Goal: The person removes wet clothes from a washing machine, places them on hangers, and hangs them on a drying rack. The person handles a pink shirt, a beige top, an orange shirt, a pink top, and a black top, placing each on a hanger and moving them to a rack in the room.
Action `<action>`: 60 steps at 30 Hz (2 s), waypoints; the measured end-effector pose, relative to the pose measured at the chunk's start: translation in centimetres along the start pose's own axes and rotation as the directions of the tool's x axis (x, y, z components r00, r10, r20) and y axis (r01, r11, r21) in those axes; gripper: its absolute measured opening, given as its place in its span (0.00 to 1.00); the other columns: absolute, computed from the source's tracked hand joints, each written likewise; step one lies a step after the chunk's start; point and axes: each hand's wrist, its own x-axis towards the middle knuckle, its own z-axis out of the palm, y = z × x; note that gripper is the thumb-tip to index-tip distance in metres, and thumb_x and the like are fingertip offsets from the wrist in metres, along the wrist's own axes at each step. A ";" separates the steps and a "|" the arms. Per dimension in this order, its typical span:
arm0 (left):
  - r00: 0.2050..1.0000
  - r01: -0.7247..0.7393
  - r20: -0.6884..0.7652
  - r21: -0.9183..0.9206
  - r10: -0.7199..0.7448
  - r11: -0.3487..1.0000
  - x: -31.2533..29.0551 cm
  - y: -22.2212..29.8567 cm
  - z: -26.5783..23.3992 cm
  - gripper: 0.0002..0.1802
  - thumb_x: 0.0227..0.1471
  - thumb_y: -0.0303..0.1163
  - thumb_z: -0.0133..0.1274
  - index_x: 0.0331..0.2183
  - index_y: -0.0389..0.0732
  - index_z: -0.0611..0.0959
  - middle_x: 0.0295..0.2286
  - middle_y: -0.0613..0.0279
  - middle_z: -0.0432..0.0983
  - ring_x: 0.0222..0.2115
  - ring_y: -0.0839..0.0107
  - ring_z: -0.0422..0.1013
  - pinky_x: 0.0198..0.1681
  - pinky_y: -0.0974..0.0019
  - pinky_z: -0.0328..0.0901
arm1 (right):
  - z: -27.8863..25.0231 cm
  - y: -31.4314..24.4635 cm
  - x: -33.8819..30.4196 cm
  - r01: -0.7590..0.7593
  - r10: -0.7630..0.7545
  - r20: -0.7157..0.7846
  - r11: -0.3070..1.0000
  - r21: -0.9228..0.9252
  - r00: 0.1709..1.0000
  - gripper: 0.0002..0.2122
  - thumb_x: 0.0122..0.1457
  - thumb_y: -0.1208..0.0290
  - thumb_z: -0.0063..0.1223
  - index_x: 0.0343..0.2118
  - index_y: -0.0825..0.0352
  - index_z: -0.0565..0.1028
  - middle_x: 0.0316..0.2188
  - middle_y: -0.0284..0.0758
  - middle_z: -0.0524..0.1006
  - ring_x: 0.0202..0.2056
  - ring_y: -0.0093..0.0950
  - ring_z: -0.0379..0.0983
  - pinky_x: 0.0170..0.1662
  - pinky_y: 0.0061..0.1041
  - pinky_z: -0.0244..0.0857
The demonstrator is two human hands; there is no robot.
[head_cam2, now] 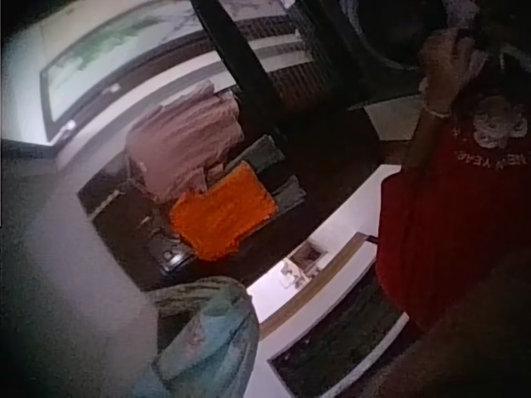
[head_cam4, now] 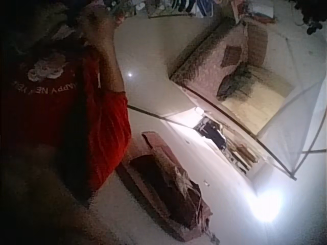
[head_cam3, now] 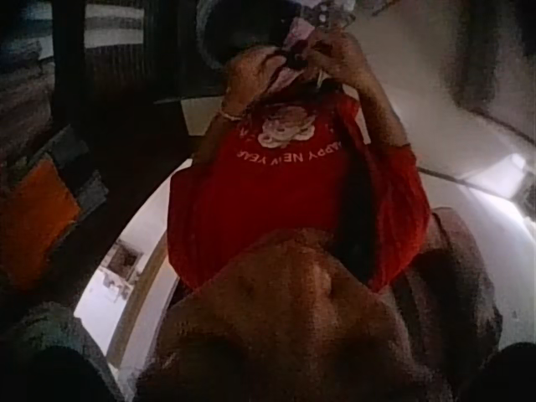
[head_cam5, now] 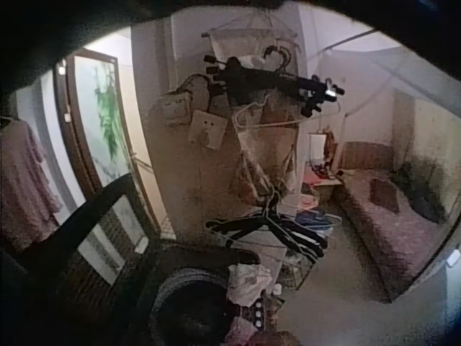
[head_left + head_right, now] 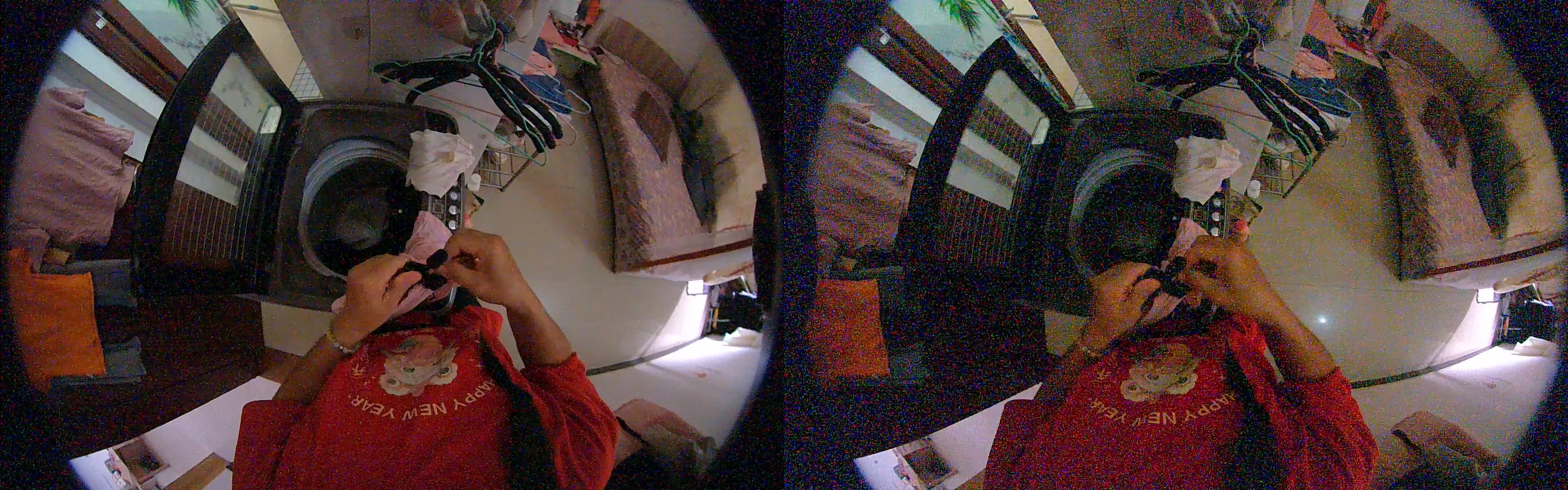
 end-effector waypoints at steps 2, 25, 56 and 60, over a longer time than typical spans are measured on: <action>1.000 0.007 0.026 -0.007 -0.007 1.000 -0.2 -0.1 0.1 0.11 0.43 0.32 0.54 0.30 0.36 0.76 0.22 0.54 0.72 0.22 0.61 0.69 0.24 0.65 0.62 | -0.1 -0.1 0.2 0.072 -0.072 0.003 0.989 -0.130 0.997 0.05 0.46 0.81 0.53 0.26 0.72 0.69 0.22 0.32 0.69 0.27 0.24 0.73 0.26 0.20 0.66; 0.695 0.511 -0.285 -0.450 -0.660 0.733 -8.5 0.3 -10.0 0.20 0.43 0.40 0.52 0.34 0.34 0.74 0.29 0.62 0.71 0.29 0.74 0.68 0.35 0.72 0.63 | -1.7 5.5 3.6 -0.047 0.157 -0.117 0.767 0.639 0.981 0.12 0.51 0.69 0.51 0.36 0.69 0.69 0.31 0.31 0.69 0.31 0.21 0.66 0.33 0.22 0.63; 0.007 0.254 -0.966 0.252 0.259 0.934 -9.9 15.9 -45.2 0.34 0.42 0.51 0.52 0.44 0.33 0.70 0.41 0.57 0.68 0.38 0.68 0.66 0.41 0.69 0.62 | 9.5 -4.9 11.4 0.192 -0.417 0.791 0.909 0.370 0.448 0.12 0.54 0.72 0.47 0.42 0.68 0.69 0.32 0.34 0.74 0.35 0.24 0.69 0.39 0.22 0.63; 0.126 0.563 -0.989 0.135 0.076 0.815 -7.0 13.3 -60.0 0.38 0.40 0.53 0.55 0.44 0.30 0.70 0.42 0.55 0.67 0.39 0.68 0.66 0.40 0.70 0.62 | 13.7 -10.2 14.2 0.251 -0.461 0.776 0.887 0.388 0.430 0.13 0.54 0.72 0.48 0.42 0.68 0.69 0.33 0.36 0.75 0.36 0.27 0.71 0.38 0.23 0.63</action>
